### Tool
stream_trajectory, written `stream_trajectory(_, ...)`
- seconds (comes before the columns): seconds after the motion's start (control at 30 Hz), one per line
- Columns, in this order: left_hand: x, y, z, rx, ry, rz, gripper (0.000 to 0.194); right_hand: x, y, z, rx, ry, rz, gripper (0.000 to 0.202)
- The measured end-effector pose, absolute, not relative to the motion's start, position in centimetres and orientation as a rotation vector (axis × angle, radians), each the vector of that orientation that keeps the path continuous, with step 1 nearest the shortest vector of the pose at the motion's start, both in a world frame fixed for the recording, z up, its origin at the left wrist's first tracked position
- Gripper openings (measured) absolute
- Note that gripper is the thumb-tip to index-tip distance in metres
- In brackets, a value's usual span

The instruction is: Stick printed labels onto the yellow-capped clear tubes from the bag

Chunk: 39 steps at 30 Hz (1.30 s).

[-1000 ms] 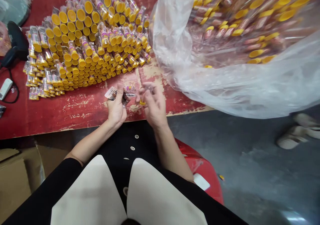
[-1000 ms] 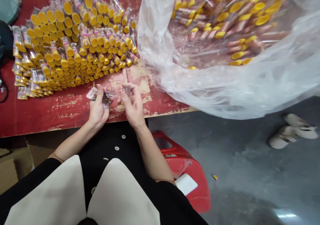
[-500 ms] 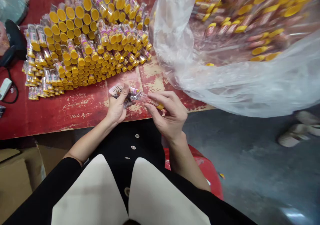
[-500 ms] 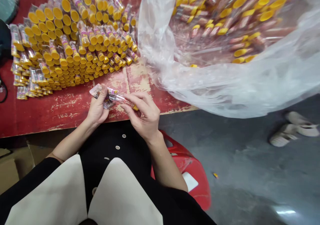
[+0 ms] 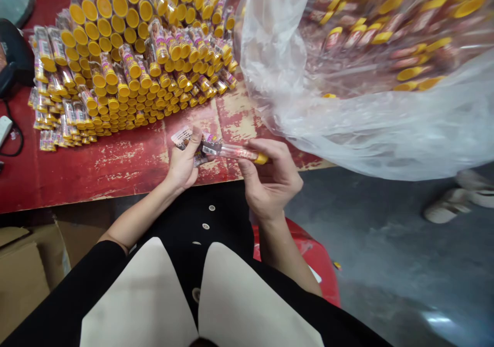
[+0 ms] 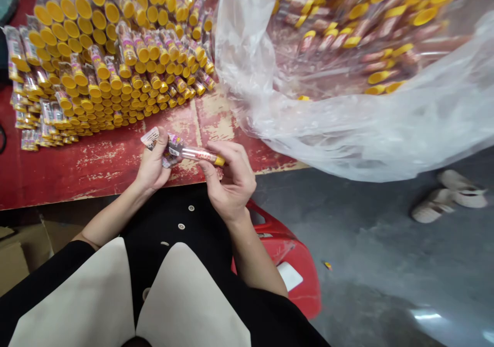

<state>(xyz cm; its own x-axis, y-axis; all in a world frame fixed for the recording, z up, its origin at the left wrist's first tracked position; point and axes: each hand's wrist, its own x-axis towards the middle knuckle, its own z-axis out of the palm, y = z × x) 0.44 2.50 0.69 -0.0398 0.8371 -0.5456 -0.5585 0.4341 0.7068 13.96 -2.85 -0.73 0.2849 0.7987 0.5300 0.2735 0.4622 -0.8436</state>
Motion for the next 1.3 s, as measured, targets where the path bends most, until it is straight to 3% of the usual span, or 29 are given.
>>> stream_trajectory(0.2,0.4,2.5,0.5,0.301,1.099,1.134,0.048,13.9,-3.4,-0.7,-1.130,-1.085,0.583,0.022)
stream_trajectory(0.37,0.3,2.5,0.3,0.308,1.084,1.134,0.048,13.8,-3.5,-0.8,-1.107,-1.130,0.541,0.028)
stream_trajectory(0.6,0.2,2.1,0.5,0.375,1.089,1.240,0.052,14.4,-4.3,-0.7,-1.193,-1.453,0.195,0.047)
stream_trajectory(0.8,-0.3,1.7,1.0,0.419,1.106,1.146,0.050,15.1,-5.1,-0.1,-1.166,-1.489,0.435,0.045)
stream_trajectory(1.3,0.2,1.9,1.4,0.401,1.122,1.122,0.045,16.7,-5.1,0.5,-1.146,-1.509,0.507,0.038)
